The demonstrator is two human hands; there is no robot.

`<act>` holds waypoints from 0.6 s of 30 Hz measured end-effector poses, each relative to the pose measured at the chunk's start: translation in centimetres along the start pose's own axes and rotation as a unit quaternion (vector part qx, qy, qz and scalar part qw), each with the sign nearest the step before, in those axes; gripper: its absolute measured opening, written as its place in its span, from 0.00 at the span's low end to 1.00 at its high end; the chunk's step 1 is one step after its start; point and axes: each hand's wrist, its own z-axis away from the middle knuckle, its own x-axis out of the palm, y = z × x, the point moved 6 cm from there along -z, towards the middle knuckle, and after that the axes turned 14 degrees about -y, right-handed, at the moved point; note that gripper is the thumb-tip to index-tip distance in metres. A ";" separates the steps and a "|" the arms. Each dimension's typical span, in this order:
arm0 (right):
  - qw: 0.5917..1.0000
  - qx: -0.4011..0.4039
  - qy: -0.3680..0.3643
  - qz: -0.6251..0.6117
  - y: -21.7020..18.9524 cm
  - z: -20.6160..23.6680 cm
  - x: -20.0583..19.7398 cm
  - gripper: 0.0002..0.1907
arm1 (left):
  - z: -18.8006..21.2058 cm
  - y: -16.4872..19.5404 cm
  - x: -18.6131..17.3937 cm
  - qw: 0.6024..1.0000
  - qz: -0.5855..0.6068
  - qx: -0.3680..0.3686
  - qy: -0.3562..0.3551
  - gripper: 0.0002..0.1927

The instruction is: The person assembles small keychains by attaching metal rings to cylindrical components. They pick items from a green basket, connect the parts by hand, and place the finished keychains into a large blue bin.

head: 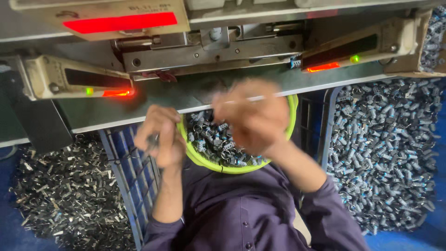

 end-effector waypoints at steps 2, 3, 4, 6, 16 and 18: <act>0.988 0.047 -0.040 -0.141 -0.2 2.9 3.7 0.14 | 1.3 1.3 1.3 0.991 0.072 0.103 0.056 0.22; 0.977 0.091 -0.097 -0.166 -0.5 4.5 5.7 0.17 | 1.6 1.2 2.3 0.995 0.073 0.068 0.017 0.23; 0.965 0.136 -0.088 -0.205 -0.6 5.9 7.0 0.18 | 2.0 1.0 3.1 0.996 0.075 0.033 -0.022 0.24; 0.932 0.222 -0.068 -0.278 0.0 8.1 9.1 0.20 | 2.6 0.9 4.1 0.997 0.041 0.005 -0.071 0.28; 0.936 0.178 0.043 -0.301 0.9 8.7 6.4 0.18 | 4.5 -0.1 3.3 0.977 0.065 -0.147 -0.139 0.10; 0.928 0.184 0.007 -0.325 0.7 8.3 6.8 0.19 | 4.7 0.1 2.5 0.981 0.047 -0.123 -0.143 0.06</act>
